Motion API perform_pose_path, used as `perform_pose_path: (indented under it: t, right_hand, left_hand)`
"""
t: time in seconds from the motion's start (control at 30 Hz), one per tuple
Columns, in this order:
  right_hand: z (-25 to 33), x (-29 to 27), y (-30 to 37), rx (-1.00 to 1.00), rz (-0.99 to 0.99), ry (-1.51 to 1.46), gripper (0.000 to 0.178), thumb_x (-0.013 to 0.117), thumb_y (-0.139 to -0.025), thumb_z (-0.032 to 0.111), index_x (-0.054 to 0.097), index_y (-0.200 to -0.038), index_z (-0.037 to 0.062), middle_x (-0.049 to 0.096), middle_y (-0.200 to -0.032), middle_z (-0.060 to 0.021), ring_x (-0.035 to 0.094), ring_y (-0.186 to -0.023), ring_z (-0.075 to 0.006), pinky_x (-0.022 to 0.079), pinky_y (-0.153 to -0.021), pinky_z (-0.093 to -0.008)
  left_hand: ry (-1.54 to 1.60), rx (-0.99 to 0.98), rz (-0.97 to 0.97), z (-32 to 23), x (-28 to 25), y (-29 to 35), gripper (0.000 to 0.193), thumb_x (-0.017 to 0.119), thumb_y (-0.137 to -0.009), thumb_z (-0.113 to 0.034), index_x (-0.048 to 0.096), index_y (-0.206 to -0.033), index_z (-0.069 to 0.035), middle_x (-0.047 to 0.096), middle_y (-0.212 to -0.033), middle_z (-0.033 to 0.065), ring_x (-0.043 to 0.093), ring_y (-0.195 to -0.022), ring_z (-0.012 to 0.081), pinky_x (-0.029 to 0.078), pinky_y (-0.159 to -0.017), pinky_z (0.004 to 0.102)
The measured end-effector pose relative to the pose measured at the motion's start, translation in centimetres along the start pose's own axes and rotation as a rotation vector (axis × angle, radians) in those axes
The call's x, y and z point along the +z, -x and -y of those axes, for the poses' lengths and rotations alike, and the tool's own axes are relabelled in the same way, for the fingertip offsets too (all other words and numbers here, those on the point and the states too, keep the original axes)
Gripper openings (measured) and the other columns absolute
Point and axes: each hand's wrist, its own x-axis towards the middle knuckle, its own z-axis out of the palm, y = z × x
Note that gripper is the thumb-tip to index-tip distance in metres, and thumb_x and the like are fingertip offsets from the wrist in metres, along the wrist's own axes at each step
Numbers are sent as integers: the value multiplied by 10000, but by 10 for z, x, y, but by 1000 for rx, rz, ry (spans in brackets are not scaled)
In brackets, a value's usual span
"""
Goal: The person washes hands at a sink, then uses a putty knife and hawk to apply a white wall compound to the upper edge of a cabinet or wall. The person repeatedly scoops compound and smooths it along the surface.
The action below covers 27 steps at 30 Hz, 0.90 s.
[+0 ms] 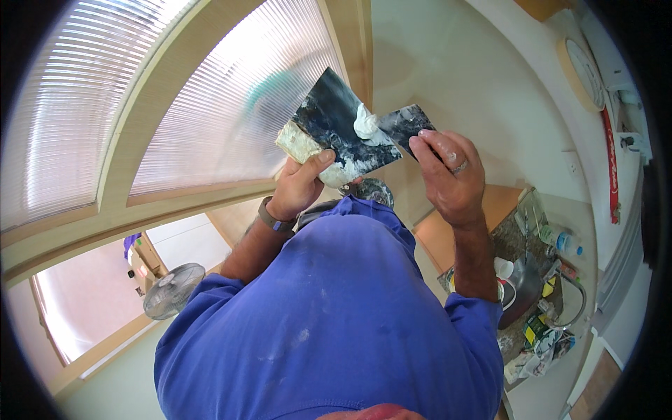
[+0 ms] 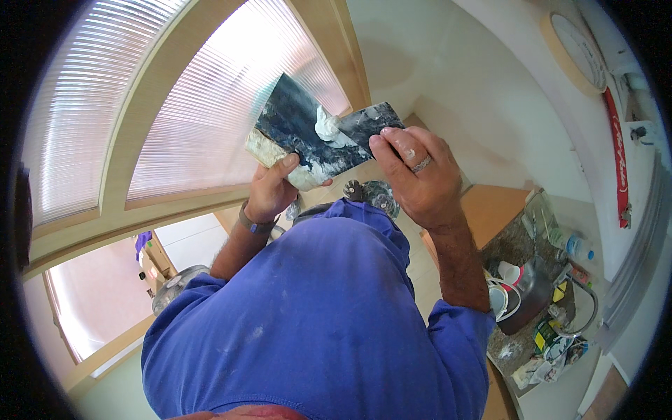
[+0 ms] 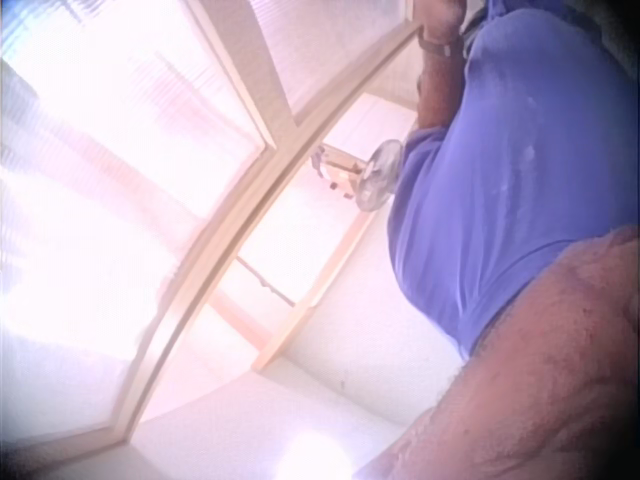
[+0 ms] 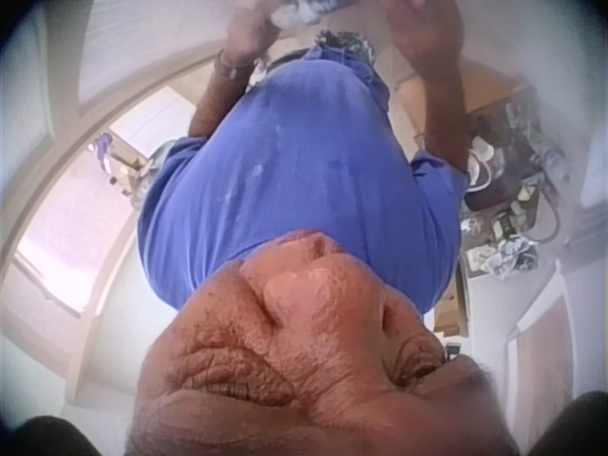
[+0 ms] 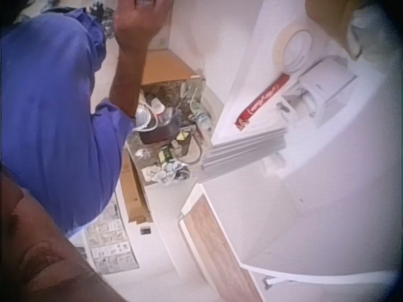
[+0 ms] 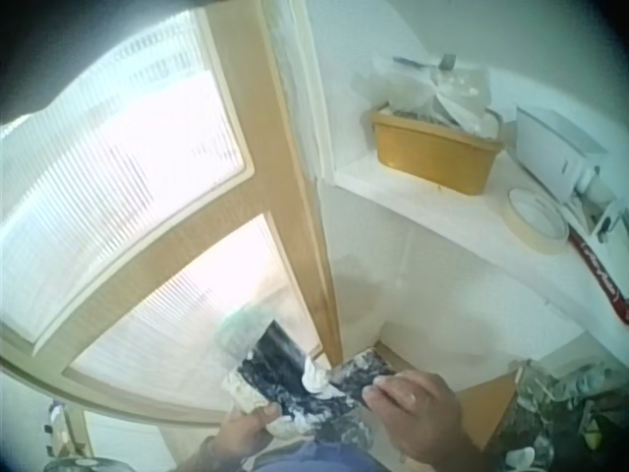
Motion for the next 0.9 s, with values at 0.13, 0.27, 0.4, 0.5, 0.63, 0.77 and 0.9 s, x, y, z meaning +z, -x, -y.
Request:
perform_pose_path:
  t: [0.13,0.27,0.4,0.5,0.63,0.77,0.9]
  right_hand:
    - [-1,9,1,-10,-63,-10,311,673,-669,18,659,-974,75,589,-992,-19,562,-889,-208,482,-708,-325]
    - [-2,13,-1,-15,-104,-7,326,677,-660,8,663,-978,78,589,-998,-15,560,-897,-206,481,-713,-323]
    - [-4,17,-9,8,-170,-39,330,678,-660,-10,663,-979,73,590,-995,-21,559,-904,-207,478,-724,-324]
    - [-11,23,-27,73,-239,-104,285,661,-700,-16,659,-975,57,593,-981,-46,563,-883,-223,476,-728,-327]
    - [-32,56,-61,391,-444,-484,195,615,-791,8,642,-982,34,610,-931,-94,582,-813,-218,479,-706,-315]
    - [-56,85,-97,786,-627,-1428,170,601,-853,75,608,-1007,4,628,-881,-73,578,-765,-138,465,-628,-287]
    - [-84,114,-113,821,-678,-1858,207,645,-831,117,592,-1001,12,618,-873,-52,561,-737,-127,430,-587,-276]
  left_hand:
    - [-37,5,-5,0,1,1,451,461,-901,-125,312,-1306,3,504,-1205,186,574,-1038,314,547,-781,437]
    - [-63,14,11,4,-3,1,427,468,-901,-111,335,-1294,-11,522,-1183,164,586,-1005,289,543,-775,423]
    - [28,-11,10,0,4,1,431,473,-899,-118,333,-1293,-13,524,-1178,168,593,-989,295,545,-752,435]
    - [92,-32,-12,0,2,-1,475,483,-889,-147,309,-1309,-10,514,-1192,194,589,-1000,332,553,-725,461]
    - [126,-28,-7,-6,-6,-1,494,477,-884,-145,291,-1323,-13,480,-1237,195,566,-1047,341,553,-745,472]
    - [94,-46,-71,-1,-2,1,494,482,-872,-145,299,-1309,-7,490,-1217,205,588,-989,344,562,-705,445]
    - [76,-92,-85,-3,-3,3,494,511,-864,-164,320,-1291,-3,515,-1178,207,611,-900,344,552,-667,432]
